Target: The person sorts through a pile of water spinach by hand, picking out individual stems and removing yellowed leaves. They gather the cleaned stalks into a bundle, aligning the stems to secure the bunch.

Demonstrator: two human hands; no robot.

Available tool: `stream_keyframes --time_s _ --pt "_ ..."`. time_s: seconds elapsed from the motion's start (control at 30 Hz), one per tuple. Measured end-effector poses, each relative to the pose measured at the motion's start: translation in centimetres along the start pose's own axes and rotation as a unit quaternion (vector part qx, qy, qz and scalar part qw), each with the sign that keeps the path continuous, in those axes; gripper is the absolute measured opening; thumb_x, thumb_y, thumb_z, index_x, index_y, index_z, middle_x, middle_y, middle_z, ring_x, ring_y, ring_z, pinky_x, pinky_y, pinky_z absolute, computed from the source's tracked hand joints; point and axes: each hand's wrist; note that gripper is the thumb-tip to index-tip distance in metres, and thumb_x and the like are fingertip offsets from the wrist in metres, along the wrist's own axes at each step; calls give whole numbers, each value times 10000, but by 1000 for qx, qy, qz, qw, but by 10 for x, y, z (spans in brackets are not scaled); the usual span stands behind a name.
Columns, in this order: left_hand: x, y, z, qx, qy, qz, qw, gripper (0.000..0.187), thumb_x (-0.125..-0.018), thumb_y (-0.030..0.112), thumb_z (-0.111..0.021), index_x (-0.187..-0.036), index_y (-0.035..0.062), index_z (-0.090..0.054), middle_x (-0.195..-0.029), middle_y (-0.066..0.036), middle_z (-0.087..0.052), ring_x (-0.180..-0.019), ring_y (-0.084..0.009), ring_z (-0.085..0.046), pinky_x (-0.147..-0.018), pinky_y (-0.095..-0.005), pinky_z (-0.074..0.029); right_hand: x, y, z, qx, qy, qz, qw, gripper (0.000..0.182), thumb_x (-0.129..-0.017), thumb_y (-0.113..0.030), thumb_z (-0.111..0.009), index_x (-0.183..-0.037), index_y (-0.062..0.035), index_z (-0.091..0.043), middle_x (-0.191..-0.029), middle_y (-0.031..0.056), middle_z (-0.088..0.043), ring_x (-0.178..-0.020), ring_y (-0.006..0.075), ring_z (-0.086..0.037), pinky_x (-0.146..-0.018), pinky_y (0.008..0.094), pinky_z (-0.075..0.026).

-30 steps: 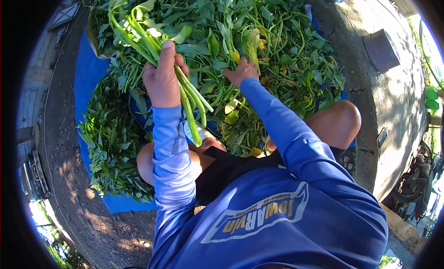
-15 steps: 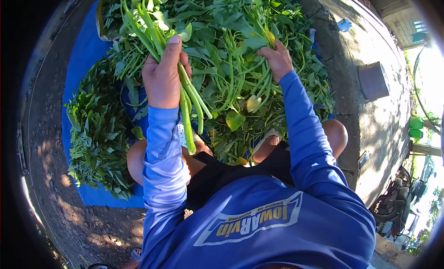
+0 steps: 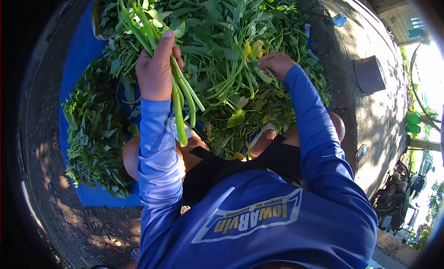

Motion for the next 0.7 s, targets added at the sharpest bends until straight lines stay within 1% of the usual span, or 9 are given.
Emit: stream_keyframes --time_s 0.1,0.23,0.3,0.37,0.4,0.5,0.53,0.6,0.7 --pt "-1 0 -2 4 -5 -1 1000 277 -977 339 -781 -925 90 -670 -717 -13 -642 -551 -102 -584 -501 -249 -453 37 -57 13 -17 2 15 1000 225 -949 -148 -700 -1090 22 -745 -798 28 -686 -604 103 -601 -536 277 -489" --pt "-1 3 -3 5 -3 1 1000 277 -979 341 -778 -929 88 -675 -726 -16 -642 -556 -98 -582 -501 -250 -449 99 -135 63 17 -13 106 994 290 -1007 -237 -672 -1137 9 -756 -771 -31 -642 -663 55 -587 -552 205 -454" --pt "0 5 -2 6 -6 8 1000 277 -983 340 -774 -941 85 -672 -725 -12 -636 -557 -90 -578 -500 -247 -450 122 -155 96 33 -14 158 987 344 -1039 -272 -643 -1191 25 -727 -834 -15 -649 -630 46 -586 -542 188 -470" --pt "-3 3 0 16 -10 7 1000 290 -982 350 -773 -972 76 -679 -729 -15 -635 -558 -92 -578 -504 -245 -455 152 -174 129 -8 -23 182 983 352 -1054 -230 -603 -1269 39 -680 -879 -3 -656 -680 45 -595 -596 193 -500" --pt "-4 3 0 21 -13 7 1000 298 -981 355 -773 -987 71 -682 -731 -16 -634 -558 -93 -578 -505 -244 -457 163 -177 141 -23 -17 181 983 350 -1055 -209 -590 -1301 29 -663 -887 0 -654 -700 50 -597 -612 195 -505" --pt "-5 3 -1 17 -12 9 1000 300 -980 354 -774 -983 72 -672 -732 -18 -635 -558 -93 -579 -504 -241 -457 163 -147 104 70 77 89 991 364 -1042 -178 -585 -1359 -4 -629 -878 -4 -646 -726 43 -595 -619 187 -500" --pt "-5 2 -2 16 -13 9 1000 299 -979 354 -775 -976 74 -669 -732 -18 -635 -557 -93 -579 -502 -241 -456 147 -124 113 66 54 81 993 369 -1030 -153 -583 -1383 -51 -617 -863 -33 -622 -689 30 -547 -581 182 -452" --pt "-3 1 -5 15 -17 10 1000 294 -982 358 -769 -965 83 -666 -723 -13 -631 -557 -92 -577 -503 -245 -458 147 -109 101 -28 55 96 993 361 -1053 -209 -597 -1380 -58 -613 -798 -59 -557 -621 26 -465 -537 196 -387" --pt "2 -1 -9 0 -19 23 1000 299 -977 368 -775 -969 89 -667 -711 -11 -625 -556 -92 -576 -505 -248 -461 157 -95 69 -35 126 70 989 354 -1070 -282 -612 -1340 -54 -640 -740 -70 -480 -577 39 -395 -517 210 -332"
Point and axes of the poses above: each hand's wrist, its own x-axis away from the middle knuckle, its own z-axis out of the back of the hand, y = z × x
